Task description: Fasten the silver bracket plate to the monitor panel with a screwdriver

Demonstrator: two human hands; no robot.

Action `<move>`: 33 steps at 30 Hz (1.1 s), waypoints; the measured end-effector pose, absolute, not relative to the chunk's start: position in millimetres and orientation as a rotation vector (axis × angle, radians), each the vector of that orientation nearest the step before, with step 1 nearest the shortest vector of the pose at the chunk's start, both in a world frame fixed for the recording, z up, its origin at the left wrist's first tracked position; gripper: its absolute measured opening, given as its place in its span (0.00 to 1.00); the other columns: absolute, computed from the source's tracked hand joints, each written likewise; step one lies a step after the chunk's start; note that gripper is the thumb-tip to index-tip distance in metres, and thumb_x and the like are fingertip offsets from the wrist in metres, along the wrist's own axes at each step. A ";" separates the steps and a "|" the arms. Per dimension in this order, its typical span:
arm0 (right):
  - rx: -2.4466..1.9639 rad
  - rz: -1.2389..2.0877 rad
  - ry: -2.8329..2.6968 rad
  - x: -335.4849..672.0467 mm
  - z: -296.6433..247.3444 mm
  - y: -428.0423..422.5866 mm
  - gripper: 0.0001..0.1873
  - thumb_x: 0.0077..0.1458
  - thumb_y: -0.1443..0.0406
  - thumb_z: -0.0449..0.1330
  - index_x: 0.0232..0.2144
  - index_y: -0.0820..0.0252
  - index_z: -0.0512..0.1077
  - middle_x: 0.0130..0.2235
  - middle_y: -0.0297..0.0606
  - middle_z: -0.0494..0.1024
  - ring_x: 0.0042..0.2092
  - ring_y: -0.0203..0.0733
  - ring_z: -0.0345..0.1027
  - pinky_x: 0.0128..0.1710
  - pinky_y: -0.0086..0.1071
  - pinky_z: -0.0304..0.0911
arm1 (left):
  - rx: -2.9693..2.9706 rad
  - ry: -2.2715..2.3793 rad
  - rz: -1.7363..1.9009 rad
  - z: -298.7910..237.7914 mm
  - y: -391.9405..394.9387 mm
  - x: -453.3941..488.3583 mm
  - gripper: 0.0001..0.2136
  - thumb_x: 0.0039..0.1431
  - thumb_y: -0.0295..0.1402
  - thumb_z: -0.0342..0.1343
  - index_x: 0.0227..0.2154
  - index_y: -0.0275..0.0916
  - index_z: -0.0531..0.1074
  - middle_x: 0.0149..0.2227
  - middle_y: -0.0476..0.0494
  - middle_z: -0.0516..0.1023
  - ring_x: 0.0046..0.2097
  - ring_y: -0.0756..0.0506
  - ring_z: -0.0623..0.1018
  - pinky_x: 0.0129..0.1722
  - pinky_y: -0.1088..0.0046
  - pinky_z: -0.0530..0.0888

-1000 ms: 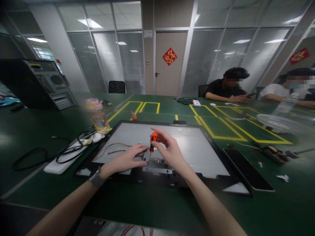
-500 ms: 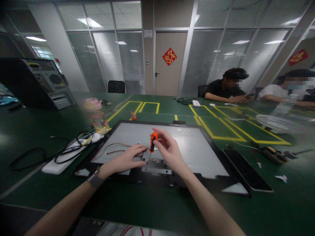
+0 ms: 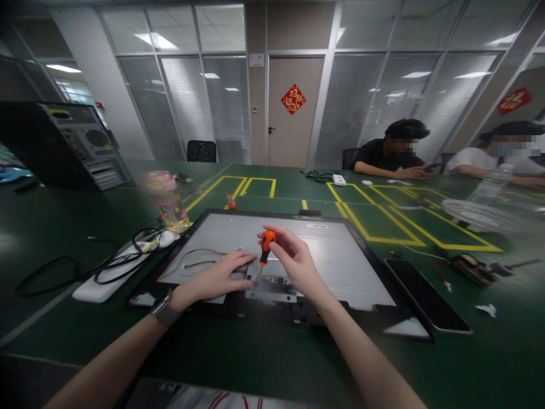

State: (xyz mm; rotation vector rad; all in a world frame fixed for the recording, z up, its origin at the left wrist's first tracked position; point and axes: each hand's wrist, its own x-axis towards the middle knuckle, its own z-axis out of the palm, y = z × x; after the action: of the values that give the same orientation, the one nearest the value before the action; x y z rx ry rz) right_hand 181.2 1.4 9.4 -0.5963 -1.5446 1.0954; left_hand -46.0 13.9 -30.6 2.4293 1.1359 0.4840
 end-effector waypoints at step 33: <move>-1.067 -0.037 -1.694 239.2 19.5 23.5 0.19 0.57 0.66 0.59 0.52 0.51 0.69 0.43 0.41 0.74 0.43 0.49 0.71 0.46 0.45 0.66 | 2.385 1.167 0.439 -21.3 8.9 -43.4 0.27 0.61 0.41 0.57 0.61 0.41 0.61 0.61 0.38 0.64 0.64 0.37 0.62 0.62 0.62 0.59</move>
State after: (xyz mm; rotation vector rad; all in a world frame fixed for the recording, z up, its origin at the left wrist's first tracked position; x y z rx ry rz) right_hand 239.2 23.5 19.5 -1.0668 -1.6936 -0.0374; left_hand -43.4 8.9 -21.3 2.3847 1.1666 0.4389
